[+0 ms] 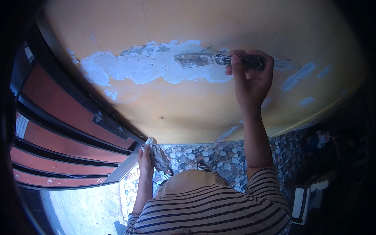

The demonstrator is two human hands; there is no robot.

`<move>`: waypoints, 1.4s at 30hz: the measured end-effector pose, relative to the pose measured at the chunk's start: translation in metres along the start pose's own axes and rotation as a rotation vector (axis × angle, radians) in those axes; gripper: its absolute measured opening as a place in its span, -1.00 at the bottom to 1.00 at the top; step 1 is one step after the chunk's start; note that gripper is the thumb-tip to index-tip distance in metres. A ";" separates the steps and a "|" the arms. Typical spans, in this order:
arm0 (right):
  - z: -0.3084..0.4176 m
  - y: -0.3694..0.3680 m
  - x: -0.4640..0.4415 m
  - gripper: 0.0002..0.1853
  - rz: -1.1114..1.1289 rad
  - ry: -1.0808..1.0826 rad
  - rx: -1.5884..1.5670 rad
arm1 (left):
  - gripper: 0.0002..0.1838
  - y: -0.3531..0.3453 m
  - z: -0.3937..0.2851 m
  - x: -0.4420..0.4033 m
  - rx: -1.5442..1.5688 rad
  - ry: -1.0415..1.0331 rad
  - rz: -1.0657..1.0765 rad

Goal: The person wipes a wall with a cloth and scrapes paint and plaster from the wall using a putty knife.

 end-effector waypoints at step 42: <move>-0.040 -0.001 0.036 -0.69 -0.074 -0.145 -0.070 | -0.84 -0.018 0.001 0.003 -0.068 0.041 0.005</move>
Point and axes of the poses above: each hand's wrist, its own x-axis away from the middle knuckle, its own y-axis out of the back of the hand, z = x × y, the point moved 8 cm from there along -x, towards the middle knuckle, and after that the axes turned 2 degrees about x, right-handed, at the moved point
